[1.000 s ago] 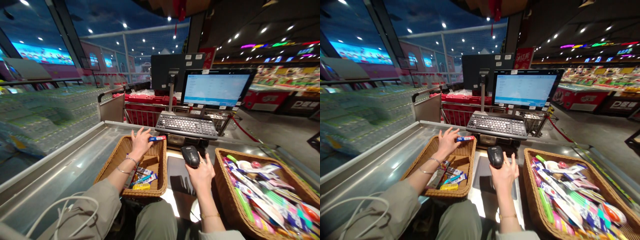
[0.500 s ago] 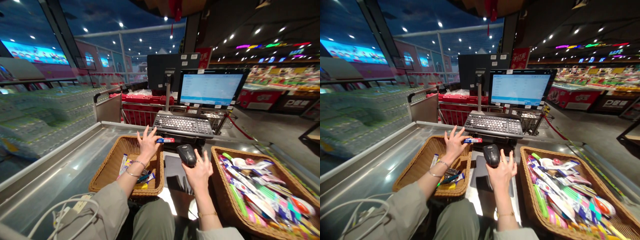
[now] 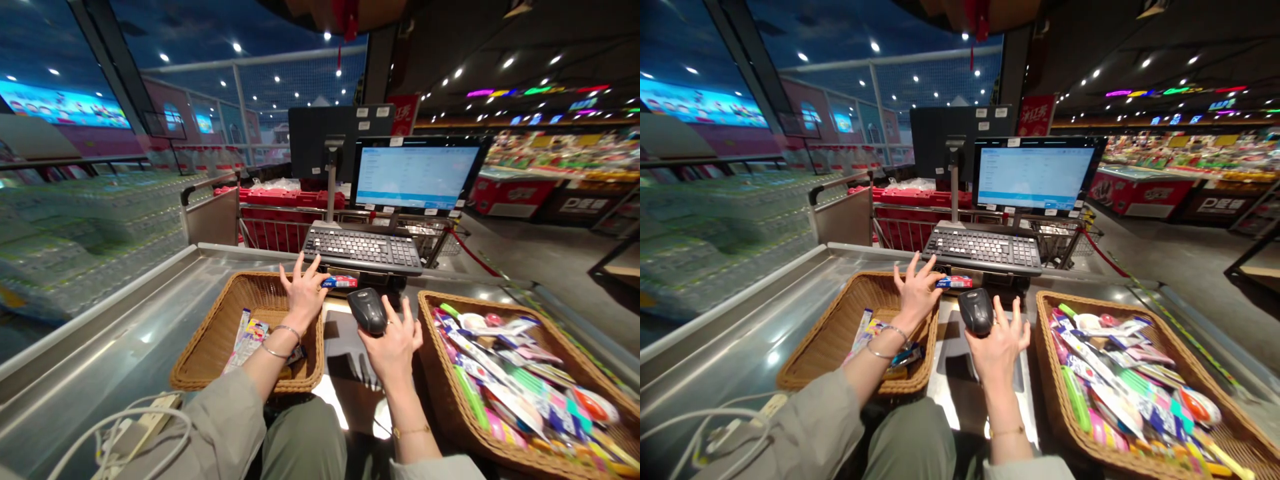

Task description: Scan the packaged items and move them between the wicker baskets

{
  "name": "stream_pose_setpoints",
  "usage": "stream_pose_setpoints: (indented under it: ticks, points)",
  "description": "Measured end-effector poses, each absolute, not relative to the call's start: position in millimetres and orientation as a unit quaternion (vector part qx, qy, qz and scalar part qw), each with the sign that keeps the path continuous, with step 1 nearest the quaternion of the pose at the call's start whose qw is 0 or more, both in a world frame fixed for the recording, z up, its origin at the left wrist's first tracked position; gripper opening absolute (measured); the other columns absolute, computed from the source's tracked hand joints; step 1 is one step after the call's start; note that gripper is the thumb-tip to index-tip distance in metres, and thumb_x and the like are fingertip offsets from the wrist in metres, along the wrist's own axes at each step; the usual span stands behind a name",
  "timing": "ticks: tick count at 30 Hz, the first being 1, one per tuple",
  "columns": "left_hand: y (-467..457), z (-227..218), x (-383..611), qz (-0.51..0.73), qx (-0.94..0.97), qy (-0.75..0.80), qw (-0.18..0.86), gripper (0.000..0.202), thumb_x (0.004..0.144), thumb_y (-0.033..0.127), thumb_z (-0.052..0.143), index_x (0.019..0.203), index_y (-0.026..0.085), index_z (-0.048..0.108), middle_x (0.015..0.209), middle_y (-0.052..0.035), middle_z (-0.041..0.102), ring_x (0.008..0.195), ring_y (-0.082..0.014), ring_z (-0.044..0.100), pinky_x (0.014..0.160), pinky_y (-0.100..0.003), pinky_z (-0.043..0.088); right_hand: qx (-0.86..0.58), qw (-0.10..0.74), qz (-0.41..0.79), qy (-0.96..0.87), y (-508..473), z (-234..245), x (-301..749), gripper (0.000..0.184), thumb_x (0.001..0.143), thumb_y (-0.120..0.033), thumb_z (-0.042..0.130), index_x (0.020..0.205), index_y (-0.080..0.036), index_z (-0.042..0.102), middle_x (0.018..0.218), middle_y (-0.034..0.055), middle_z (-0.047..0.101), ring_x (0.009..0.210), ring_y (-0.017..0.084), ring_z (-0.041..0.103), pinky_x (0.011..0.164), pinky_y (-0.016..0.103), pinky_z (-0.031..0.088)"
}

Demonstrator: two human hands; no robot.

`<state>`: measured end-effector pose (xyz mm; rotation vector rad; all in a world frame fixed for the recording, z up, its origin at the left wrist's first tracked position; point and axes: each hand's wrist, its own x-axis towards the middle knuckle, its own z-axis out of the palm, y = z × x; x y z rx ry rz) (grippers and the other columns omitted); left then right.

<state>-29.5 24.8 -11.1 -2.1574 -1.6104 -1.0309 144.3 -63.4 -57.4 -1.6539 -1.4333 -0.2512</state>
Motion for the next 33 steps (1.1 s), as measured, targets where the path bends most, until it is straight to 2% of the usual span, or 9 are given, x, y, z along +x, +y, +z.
stream_pose_setpoints:
  ticks: [3, 8, 12, 33]
  points:
    - [25.2, -14.5, -28.8, -0.360, -0.741, -0.551, 0.135, 0.023, 0.079, 0.023, 0.070, 0.097, 0.036, 0.074, 0.145, 0.0039, 0.054, 0.148, -0.0335, 0.028, 0.116, -0.073, 0.000, -0.665, 0.449, -0.110, -0.586, -64.2, -56.9, 143.6, 0.041, 0.080, -0.045, 0.061, 0.112, -0.019, 0.067, 0.130, 0.0116, 0.065, 0.143, 0.036, 0.033, 0.110, 0.064, 0.020]
    - [26.9, -19.7, -29.3, -0.365, -0.739, -0.549, 0.142, 0.024, 0.080, 0.022, 0.068, 0.099, 0.036, 0.074, 0.145, 0.0040, 0.054, 0.148, -0.0337, 0.028, 0.116, -0.073, 0.000, -0.654, 0.454, -0.110, -0.595, -66.3, -54.7, 140.1, 0.030, 0.079, -0.043, 0.063, 0.100, -0.022, 0.070, 0.131, 0.0086, 0.065, 0.143, 0.036, 0.033, 0.110, 0.065, 0.018]
    - [28.6, -23.7, -29.5, -0.373, -0.734, -0.548, 0.146, 0.024, 0.080, 0.022, 0.068, 0.099, 0.036, 0.073, 0.145, 0.0066, 0.054, 0.148, -0.0331, 0.028, 0.116, -0.073, 0.000, -0.651, 0.453, -0.113, -0.598, -66.9, -53.9, 139.0, 0.030, 0.079, -0.042, 0.063, 0.099, -0.021, 0.070, 0.130, 0.0092, 0.066, 0.143, 0.037, 0.033, 0.110, 0.066, 0.019]
    - [28.8, -26.4, -28.8, -0.379, -0.731, -0.548, 0.147, 0.024, 0.080, 0.024, 0.069, 0.100, 0.036, 0.074, 0.145, 0.0040, 0.054, 0.148, -0.0324, 0.028, 0.117, -0.070, -0.003, -0.648, 0.443, -0.108, -0.610, -69.7, -53.3, 137.9, 0.026, 0.077, -0.037, 0.065, 0.099, -0.023, 0.071, 0.130, 0.0060, 0.066, 0.143, 0.036, 0.032, 0.111, 0.066, 0.016]
